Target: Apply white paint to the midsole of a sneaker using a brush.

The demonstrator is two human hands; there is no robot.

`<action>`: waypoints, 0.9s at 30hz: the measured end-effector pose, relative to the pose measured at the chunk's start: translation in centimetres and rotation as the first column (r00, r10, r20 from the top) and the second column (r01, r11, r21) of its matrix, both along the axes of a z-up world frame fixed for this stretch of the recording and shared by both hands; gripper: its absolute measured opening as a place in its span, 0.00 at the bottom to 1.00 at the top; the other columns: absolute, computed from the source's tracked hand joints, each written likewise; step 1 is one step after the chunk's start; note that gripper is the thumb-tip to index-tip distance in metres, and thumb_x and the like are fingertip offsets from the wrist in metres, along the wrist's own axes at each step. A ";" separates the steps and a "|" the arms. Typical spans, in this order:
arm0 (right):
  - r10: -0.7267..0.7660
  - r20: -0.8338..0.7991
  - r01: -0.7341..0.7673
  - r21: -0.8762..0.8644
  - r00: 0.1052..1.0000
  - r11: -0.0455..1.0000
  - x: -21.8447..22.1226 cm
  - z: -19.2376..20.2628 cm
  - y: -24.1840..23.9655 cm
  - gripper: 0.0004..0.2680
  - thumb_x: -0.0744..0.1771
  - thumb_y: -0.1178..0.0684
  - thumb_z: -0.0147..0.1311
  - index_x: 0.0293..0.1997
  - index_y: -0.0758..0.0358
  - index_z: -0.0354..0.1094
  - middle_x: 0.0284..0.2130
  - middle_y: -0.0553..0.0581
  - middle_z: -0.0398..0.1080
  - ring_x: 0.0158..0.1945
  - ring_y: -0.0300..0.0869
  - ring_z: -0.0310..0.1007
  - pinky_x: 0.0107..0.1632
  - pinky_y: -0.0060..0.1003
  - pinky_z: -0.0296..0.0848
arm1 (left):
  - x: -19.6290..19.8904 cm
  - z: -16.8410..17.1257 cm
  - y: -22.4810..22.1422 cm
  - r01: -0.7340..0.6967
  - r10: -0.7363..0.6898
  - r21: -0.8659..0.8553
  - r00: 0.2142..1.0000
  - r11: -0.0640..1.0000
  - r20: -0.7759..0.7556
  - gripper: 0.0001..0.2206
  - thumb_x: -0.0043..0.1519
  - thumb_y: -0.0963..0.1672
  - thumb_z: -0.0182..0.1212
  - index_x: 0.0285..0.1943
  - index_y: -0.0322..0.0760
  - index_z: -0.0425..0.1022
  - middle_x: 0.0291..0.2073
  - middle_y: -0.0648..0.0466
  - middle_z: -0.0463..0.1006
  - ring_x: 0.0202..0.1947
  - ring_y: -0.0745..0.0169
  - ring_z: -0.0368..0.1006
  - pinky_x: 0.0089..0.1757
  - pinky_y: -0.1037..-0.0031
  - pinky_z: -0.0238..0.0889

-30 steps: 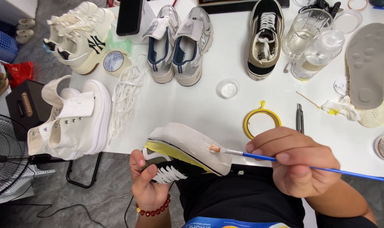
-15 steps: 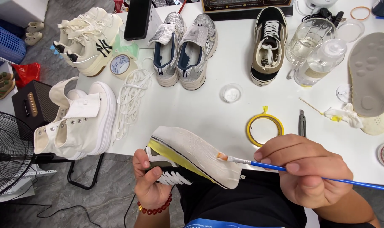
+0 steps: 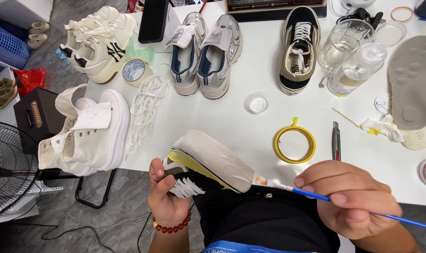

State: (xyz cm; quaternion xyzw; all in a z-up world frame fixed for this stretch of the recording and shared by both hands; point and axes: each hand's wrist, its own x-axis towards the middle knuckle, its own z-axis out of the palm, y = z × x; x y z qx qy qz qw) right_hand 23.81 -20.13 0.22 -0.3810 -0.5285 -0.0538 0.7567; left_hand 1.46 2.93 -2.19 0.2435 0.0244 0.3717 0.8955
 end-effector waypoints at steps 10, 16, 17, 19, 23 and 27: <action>-0.075 0.185 0.093 -0.096 0.980 0.991 0.6 3.4 2.3 0.10 0.74 0.50 0.42 0.45 0.68 0.60 0.32 0.69 0.73 0.37 0.59 0.81 0.41 0.49 0.84 | 0.6 0.1 -0.4 0.024 -0.025 -0.110 1.000 0.994 -0.004 0.08 0.67 0.33 0.55 0.45 0.37 0.65 0.43 0.40 0.80 0.48 0.48 0.80 0.48 0.61 0.76; -0.114 0.083 0.118 -0.044 0.990 0.992 -0.1 0.1 2.4 0.09 0.74 0.52 0.44 0.46 0.68 0.62 0.33 0.70 0.74 0.37 0.57 0.83 0.41 0.50 0.85 | 1.1 0.4 -0.3 -0.022 0.015 -0.155 0.999 0.988 -0.048 0.06 0.67 0.35 0.55 0.44 0.38 0.66 0.44 0.40 0.80 0.49 0.46 0.79 0.48 0.58 0.76; -0.114 0.083 0.118 -0.042 0.990 0.992 -0.1 0.1 2.5 0.09 0.74 0.52 0.44 0.46 0.68 0.62 0.33 0.70 0.74 0.37 0.57 0.83 0.41 0.50 0.85 | 1.2 0.3 -0.2 -0.022 0.015 -0.154 0.999 0.988 -0.048 0.06 0.67 0.35 0.55 0.44 0.38 0.66 0.44 0.40 0.80 0.49 0.46 0.79 0.48 0.58 0.76; -0.086 0.102 0.095 -0.088 0.991 0.992 -0.2 0.0 2.5 0.09 0.74 0.51 0.44 0.47 0.69 0.61 0.35 0.70 0.74 0.39 0.60 0.82 0.40 0.49 0.84 | 1.2 0.0 -0.1 0.010 -0.009 -0.180 1.000 0.984 0.004 0.06 0.68 0.35 0.55 0.45 0.37 0.66 0.45 0.39 0.80 0.50 0.45 0.79 0.48 0.58 0.76; -0.112 0.038 0.113 -0.024 0.993 0.993 0.2 0.6 2.6 0.10 0.74 0.50 0.43 0.47 0.68 0.62 0.34 0.70 0.74 0.38 0.58 0.82 0.38 0.46 0.85 | 1.4 0.5 -0.3 -0.019 0.010 -0.193 0.999 0.981 -0.047 0.06 0.66 0.36 0.56 0.44 0.38 0.66 0.45 0.40 0.80 0.49 0.45 0.79 0.48 0.57 0.76; -0.239 0.173 0.234 0.051 0.955 0.971 0.6 4.0 3.7 0.10 0.74 0.49 0.42 0.46 0.68 0.60 0.31 0.68 0.73 0.36 0.56 0.82 0.40 0.48 0.85 | 1.5 0.6 -0.6 0.003 -0.008 -0.188 1.000 0.982 -0.029 0.06 0.67 0.35 0.56 0.44 0.37 0.66 0.45 0.39 0.79 0.50 0.45 0.79 0.48 0.58 0.77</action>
